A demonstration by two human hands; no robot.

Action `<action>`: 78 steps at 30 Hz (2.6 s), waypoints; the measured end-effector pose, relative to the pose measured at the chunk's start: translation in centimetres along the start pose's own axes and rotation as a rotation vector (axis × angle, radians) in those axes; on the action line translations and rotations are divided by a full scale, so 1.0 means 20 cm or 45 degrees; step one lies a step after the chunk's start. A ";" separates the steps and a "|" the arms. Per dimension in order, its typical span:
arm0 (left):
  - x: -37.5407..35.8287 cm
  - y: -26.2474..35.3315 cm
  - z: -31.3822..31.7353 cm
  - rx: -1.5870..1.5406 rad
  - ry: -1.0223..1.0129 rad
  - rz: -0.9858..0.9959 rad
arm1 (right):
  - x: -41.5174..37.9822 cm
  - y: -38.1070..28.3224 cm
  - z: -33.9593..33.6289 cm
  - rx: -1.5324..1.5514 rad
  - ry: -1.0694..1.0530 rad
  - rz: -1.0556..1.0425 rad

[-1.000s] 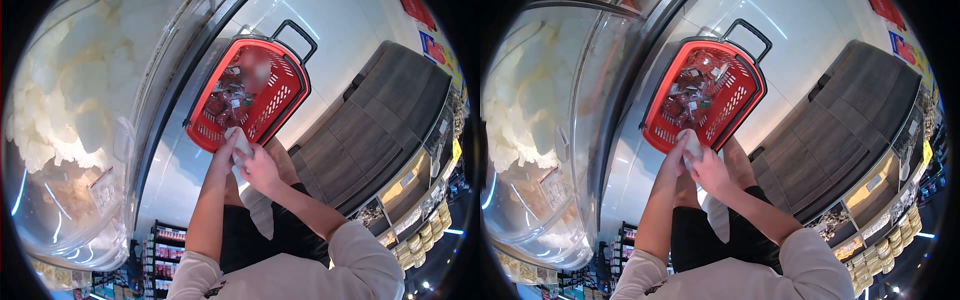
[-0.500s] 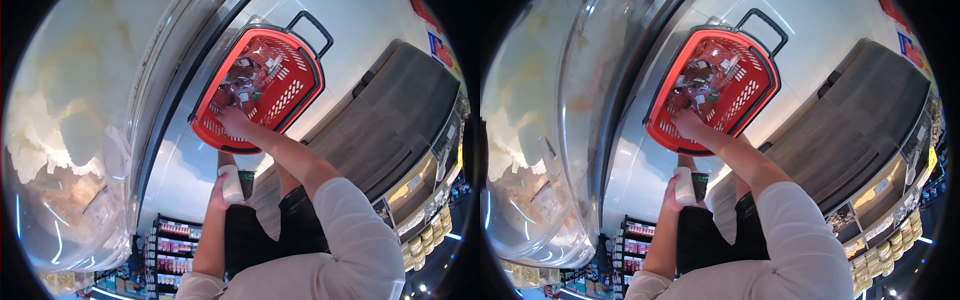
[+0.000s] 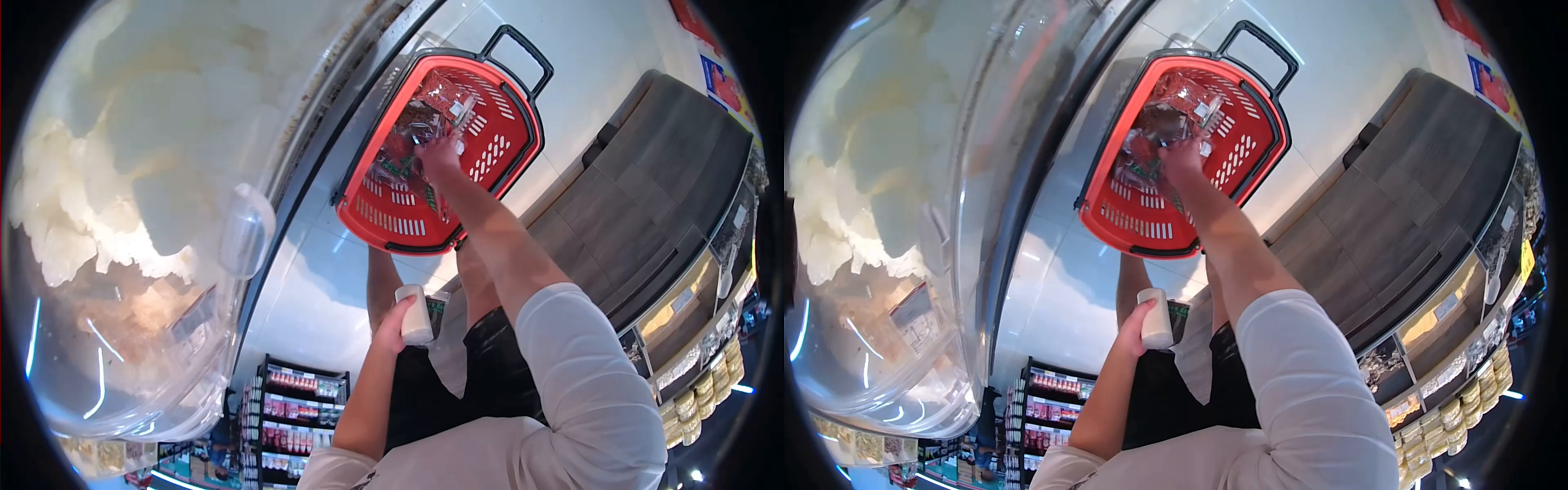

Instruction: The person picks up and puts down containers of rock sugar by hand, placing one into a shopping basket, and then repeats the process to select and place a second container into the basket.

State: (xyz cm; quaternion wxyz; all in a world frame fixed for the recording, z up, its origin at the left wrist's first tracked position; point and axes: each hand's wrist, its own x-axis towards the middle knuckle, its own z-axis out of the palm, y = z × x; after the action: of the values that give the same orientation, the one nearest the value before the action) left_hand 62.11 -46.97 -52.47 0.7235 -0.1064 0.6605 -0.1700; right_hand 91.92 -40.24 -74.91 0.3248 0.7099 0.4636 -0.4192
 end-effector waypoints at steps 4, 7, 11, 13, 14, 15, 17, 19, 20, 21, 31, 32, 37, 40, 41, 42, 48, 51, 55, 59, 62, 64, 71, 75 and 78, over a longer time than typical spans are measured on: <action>-0.03 0.04 -0.07 -0.144 -0.096 0.034 | 0.03 0.24 -0.05 0.092 0.043 0.103; -0.03 0.06 -0.09 -0.291 -0.109 0.051 | 0.04 0.29 -0.02 0.126 0.264 0.162; -0.02 0.00 -0.18 -0.413 -0.017 0.056 | 0.08 0.16 0.00 0.187 0.517 -0.216; 0.09 -0.03 -0.19 -0.426 0.009 0.070 | 0.13 0.06 0.02 0.431 0.743 -0.271; 0.10 -0.05 -0.22 -0.370 -0.042 0.026 | 0.20 0.00 0.07 0.629 0.726 -0.155; 0.08 -0.06 -0.24 -0.312 -0.088 -0.017 | 0.18 -0.05 0.08 0.657 0.710 -0.158; 0.04 -0.03 -0.16 -0.284 -0.039 0.014 | 0.22 -0.05 -0.01 0.685 0.478 0.112; 0.03 -0.01 -0.15 -0.216 -0.053 0.009 | 0.22 -0.04 -0.06 0.790 0.316 0.120; 0.02 -0.01 -0.16 -0.213 -0.048 0.010 | 0.22 -0.01 -0.08 0.717 0.209 0.058; 0.02 0.00 -0.15 -0.197 -0.043 -0.010 | 0.22 0.03 -0.12 0.637 0.111 0.002; 0.04 -0.03 -0.15 -0.162 -0.069 0.042 | 0.20 0.37 -0.13 0.726 1.251 0.361; 0.05 -0.04 -0.15 -0.204 -0.083 0.017 | 0.23 0.42 -0.12 0.974 0.902 0.395; 0.07 -0.04 -0.10 -0.175 -0.035 0.030 | 0.22 0.46 -0.18 1.017 0.431 0.384; 0.07 -0.06 -0.10 -0.137 -0.018 -0.004 | 0.17 0.36 -0.15 0.654 0.090 0.197; 0.07 -0.05 -0.08 -0.128 -0.015 -0.031 | 0.13 0.32 -0.09 0.561 0.105 0.132; 0.07 -0.06 -0.07 -0.122 -0.028 -0.021 | 0.07 0.27 -0.04 0.467 0.127 0.066; 0.06 -0.06 -0.09 -0.055 0.029 0.070 | 0.14 0.18 0.27 0.920 0.470 0.032; 0.05 -0.07 -0.07 -0.218 -0.021 0.040 | 0.15 0.32 0.12 0.939 0.994 0.238; 0.10 -0.08 -0.06 -0.232 -0.044 0.081 | 0.29 0.48 -0.03 0.834 0.915 0.230; 0.14 -0.12 -0.08 -0.129 -0.003 0.010 | 0.44 0.46 -0.03 0.867 0.678 0.188; 0.15 -0.13 -0.08 0.080 0.054 0.024 | 0.49 0.39 -0.01 0.639 0.855 0.393; 0.11 -0.08 -0.05 0.121 0.063 0.022 | 0.56 0.40 0.03 0.582 0.878 0.394; 0.11 -0.02 -0.04 -0.108 -0.139 -0.010 | 0.59 0.48 0.11 0.527 0.868 0.191; 0.11 0.11 0.11 -0.418 -0.206 0.139 | 0.50 0.55 0.07 0.422 0.842 0.148; 0.18 0.19 0.18 -0.386 -0.114 0.266 | 0.29 0.56 0.09 0.520 0.927 0.096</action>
State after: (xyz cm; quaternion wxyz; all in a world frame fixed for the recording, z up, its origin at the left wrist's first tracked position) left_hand 66.28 -45.15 -56.91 0.7417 -0.1526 0.6530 0.0124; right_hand 103.02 -43.46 -80.09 0.0076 0.8779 0.4293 -0.2121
